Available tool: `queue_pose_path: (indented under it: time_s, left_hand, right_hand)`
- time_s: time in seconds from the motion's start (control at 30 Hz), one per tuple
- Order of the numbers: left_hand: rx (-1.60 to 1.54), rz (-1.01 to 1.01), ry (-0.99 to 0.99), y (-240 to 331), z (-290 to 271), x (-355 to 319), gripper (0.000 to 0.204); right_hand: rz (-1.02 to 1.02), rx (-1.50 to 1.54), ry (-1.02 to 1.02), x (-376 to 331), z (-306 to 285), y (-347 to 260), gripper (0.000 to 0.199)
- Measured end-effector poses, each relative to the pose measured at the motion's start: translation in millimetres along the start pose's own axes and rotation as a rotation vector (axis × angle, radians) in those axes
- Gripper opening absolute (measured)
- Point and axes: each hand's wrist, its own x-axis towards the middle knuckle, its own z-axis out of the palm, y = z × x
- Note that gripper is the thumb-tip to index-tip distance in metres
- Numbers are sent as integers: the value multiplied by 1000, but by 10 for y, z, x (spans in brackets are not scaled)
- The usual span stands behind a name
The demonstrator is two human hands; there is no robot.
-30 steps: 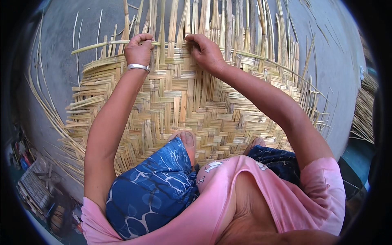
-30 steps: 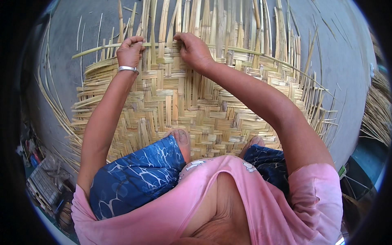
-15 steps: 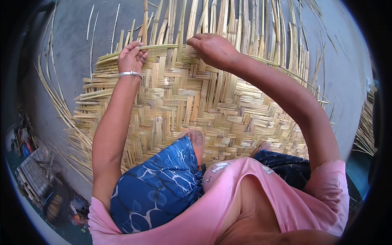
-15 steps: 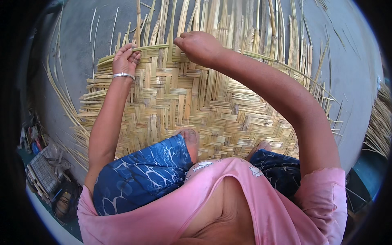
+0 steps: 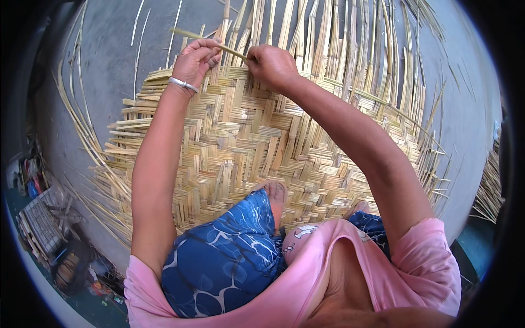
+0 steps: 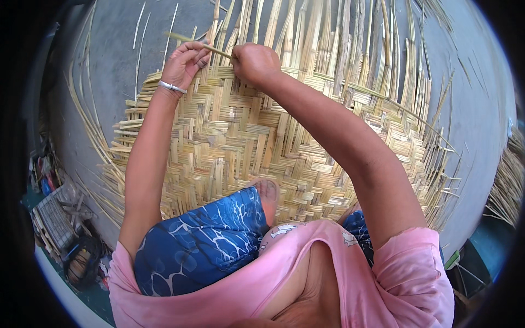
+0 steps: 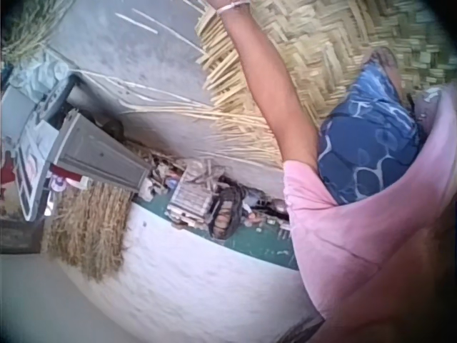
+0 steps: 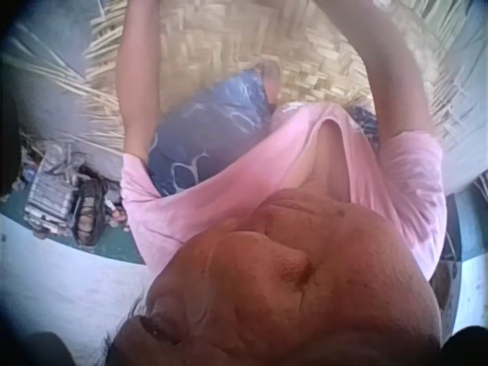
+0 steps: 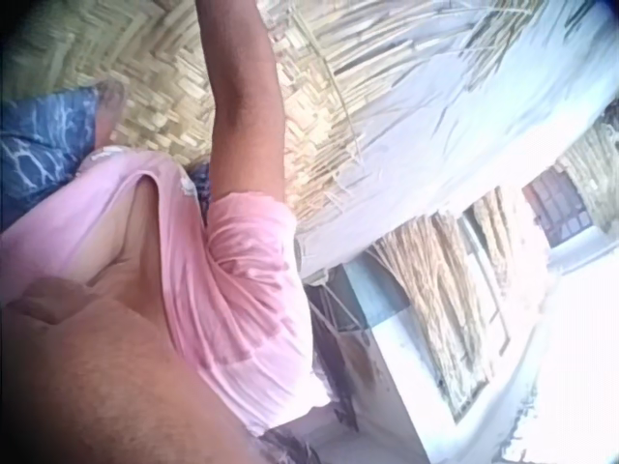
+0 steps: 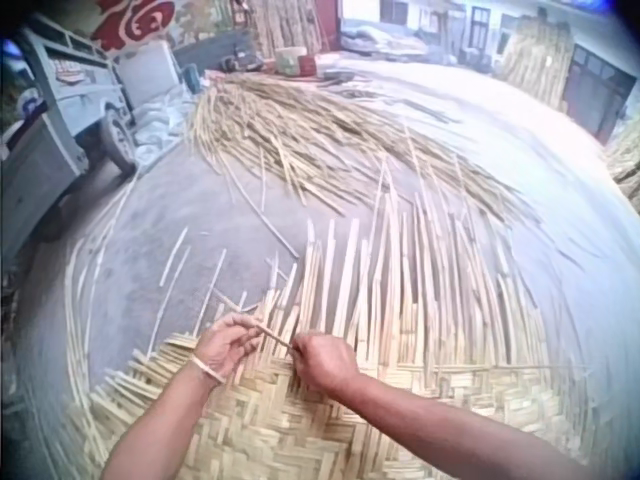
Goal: The person weaves thin strips of dried plant material into a large circular mat using a herringbone pattern. They sit on the floor and interlace the strips by hand, occasionally adjusting the tension and alignment of the weave.
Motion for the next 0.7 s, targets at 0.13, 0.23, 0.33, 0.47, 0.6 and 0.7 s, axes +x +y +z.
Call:
queue_pose_path:
  time_s: [0.13, 0.23, 0.33, 0.47, 0.6, 0.7]
  left_hand:
    - [303, -98, 59, -42, 112, 167, 17]
    - [884, -114, 116, -8, 389, 291, 28]
    - [1493, 84, 78, -162, 309, 549, 37]
    - [1188, -221, -15, 59, 490, 444, 31]
    - [1065, -303, -30, 65, 466, 453, 23]
    - [1055, -305, -27, -39, 446, 517, 19]
  right_hand:
    - [73, 26, 31, 26, -5, -39, 14]
    - [110, 86, 62, 20, -15, -17, 13]
    - [119, 184, 84, -2, -13, -11, 14]
    - [125, 268, 123, -10, -27, 32, 15]
    - [140, 303, 143, -25, -62, 19, 17]
    - [153, 345, 141, -43, -58, 29, 17]
